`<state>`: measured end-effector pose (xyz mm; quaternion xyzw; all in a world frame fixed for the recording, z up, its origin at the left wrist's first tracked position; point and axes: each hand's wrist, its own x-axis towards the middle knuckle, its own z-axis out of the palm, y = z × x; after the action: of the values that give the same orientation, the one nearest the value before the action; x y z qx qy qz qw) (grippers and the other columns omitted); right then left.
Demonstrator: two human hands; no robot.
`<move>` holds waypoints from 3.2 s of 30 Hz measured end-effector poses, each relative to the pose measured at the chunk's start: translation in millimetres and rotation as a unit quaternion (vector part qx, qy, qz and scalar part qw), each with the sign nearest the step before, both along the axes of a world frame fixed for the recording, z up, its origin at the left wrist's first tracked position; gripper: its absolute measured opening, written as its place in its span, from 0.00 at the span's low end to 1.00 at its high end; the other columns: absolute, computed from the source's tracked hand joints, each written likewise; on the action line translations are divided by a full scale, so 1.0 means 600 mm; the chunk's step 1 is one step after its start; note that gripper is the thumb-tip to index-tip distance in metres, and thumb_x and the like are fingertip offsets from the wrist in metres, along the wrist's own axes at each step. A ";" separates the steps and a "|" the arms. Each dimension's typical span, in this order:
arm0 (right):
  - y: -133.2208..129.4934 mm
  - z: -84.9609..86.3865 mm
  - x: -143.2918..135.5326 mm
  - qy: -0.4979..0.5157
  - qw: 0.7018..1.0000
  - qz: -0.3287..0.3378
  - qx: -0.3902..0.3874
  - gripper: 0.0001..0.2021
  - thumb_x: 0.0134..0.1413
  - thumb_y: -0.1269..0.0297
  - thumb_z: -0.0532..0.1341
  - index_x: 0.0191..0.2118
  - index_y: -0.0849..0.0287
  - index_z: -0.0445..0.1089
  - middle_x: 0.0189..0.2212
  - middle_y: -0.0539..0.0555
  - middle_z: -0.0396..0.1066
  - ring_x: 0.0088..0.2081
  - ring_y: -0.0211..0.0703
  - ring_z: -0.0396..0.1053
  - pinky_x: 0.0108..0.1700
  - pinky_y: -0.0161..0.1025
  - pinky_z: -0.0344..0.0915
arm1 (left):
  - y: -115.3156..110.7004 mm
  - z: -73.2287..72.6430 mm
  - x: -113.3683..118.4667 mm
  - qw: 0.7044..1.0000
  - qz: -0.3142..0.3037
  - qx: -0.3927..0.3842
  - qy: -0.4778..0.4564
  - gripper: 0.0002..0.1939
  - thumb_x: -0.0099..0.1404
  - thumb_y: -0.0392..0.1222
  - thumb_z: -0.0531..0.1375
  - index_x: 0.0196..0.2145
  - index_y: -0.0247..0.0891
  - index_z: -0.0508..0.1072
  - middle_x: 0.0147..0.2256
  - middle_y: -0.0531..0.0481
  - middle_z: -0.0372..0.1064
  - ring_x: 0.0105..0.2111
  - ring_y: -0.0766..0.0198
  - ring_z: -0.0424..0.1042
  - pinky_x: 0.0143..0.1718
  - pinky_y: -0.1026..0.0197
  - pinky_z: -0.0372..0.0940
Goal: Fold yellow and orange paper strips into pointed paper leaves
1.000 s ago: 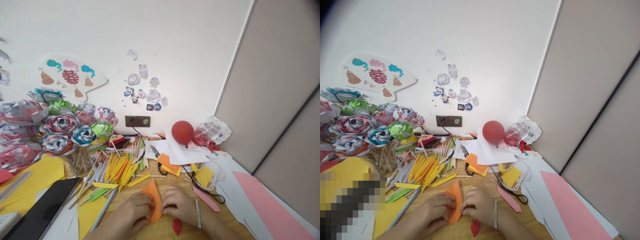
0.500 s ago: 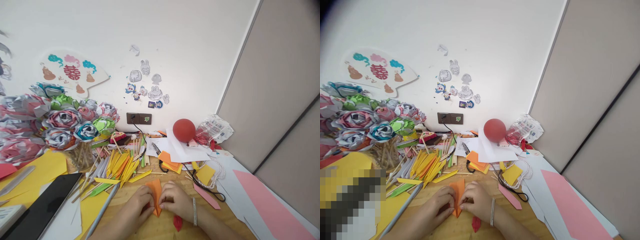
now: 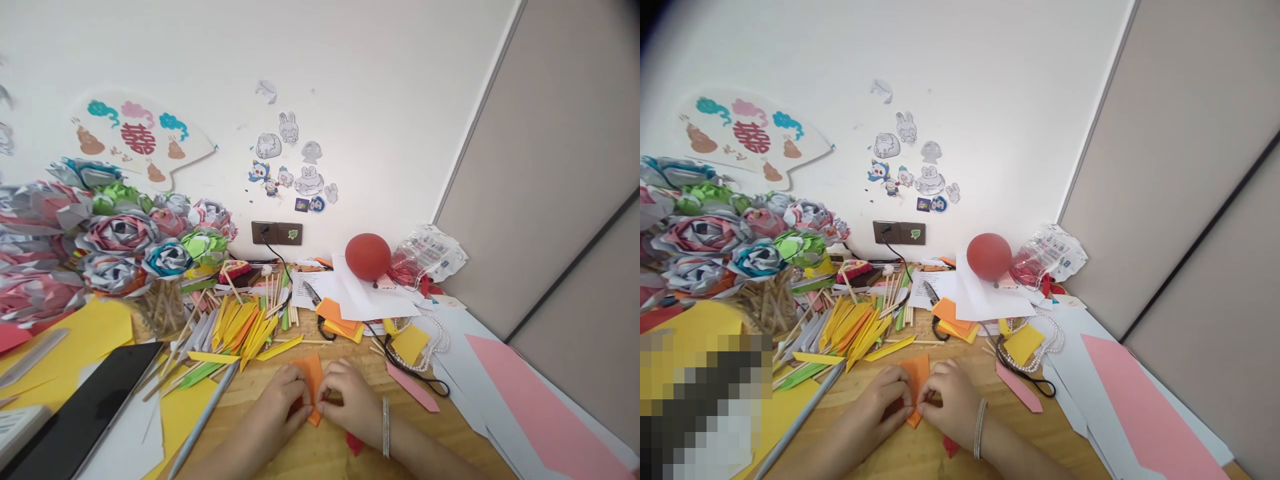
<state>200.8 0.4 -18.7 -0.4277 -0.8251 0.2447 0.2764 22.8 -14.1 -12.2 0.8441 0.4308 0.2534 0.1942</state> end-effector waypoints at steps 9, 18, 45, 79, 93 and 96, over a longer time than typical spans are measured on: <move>-0.004 -0.009 -0.005 0.000 0.999 -0.025 0.030 0.07 0.40 0.77 0.65 0.24 0.59 0.68 0.27 0.48 0.66 0.35 0.40 0.63 0.39 0.36 0.56 | 0.000 -0.005 0.006 0.999 0.027 -0.020 0.015 0.08 0.59 0.33 0.58 0.24 0.38 0.64 0.32 0.52 0.63 0.35 0.62 0.63 0.36 0.62 0.60; -0.004 0.006 0.023 -0.144 0.948 0.190 0.212 0.06 0.53 0.69 0.57 0.32 0.56 0.71 0.24 0.50 0.66 0.28 0.39 0.61 0.30 0.36 0.54 | 0.006 -0.012 0.005 0.999 0.032 -0.033 0.009 0.06 0.57 0.32 0.58 0.25 0.39 0.65 0.31 0.52 0.63 0.35 0.61 0.63 0.35 0.62 0.58; -0.014 0.020 0.035 -0.239 0.913 0.256 0.207 0.15 0.55 0.72 0.51 0.43 0.57 0.71 0.27 0.50 0.74 0.28 0.39 0.67 0.32 0.35 0.58 | -0.001 0.004 0.008 0.996 0.056 -0.058 0.025 0.07 0.56 0.34 0.60 0.24 0.39 0.63 0.32 0.52 0.63 0.35 0.60 0.63 0.37 0.61 0.59; 0.017 0.031 0.070 -0.208 0.956 0.163 0.129 0.27 0.50 0.52 0.64 0.55 0.53 0.63 0.42 0.54 0.71 0.41 0.45 0.65 0.43 0.39 0.61 | -0.005 0.002 -0.026 0.992 -0.047 0.111 0.022 0.24 0.62 0.30 0.51 0.54 0.48 0.64 0.54 0.49 0.65 0.51 0.59 0.66 0.52 0.55 0.63; 0.015 0.025 0.048 -0.168 0.960 0.193 0.115 0.11 0.50 0.64 0.66 0.40 0.59 0.72 0.34 0.52 0.72 0.38 0.41 0.66 0.42 0.36 0.60 | -0.006 0.020 -0.026 0.991 -0.110 0.020 0.071 0.11 0.65 0.33 0.50 0.36 0.42 0.72 0.38 0.49 0.70 0.40 0.61 0.69 0.42 0.62 0.64; 0.020 0.013 0.048 -0.153 0.958 0.210 0.125 0.06 0.51 0.64 0.66 0.36 0.59 0.73 0.33 0.51 0.72 0.37 0.39 0.67 0.42 0.35 0.60 | -0.005 0.027 -0.028 0.990 -0.131 -0.006 0.052 0.09 0.64 0.34 0.53 0.34 0.43 0.71 0.38 0.50 0.70 0.39 0.61 0.68 0.41 0.63 0.63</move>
<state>229.8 12.6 -11.1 -0.2396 -0.9527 0.1237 0.1401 6.3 -17.1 3.7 0.9040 0.3279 0.1792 0.2080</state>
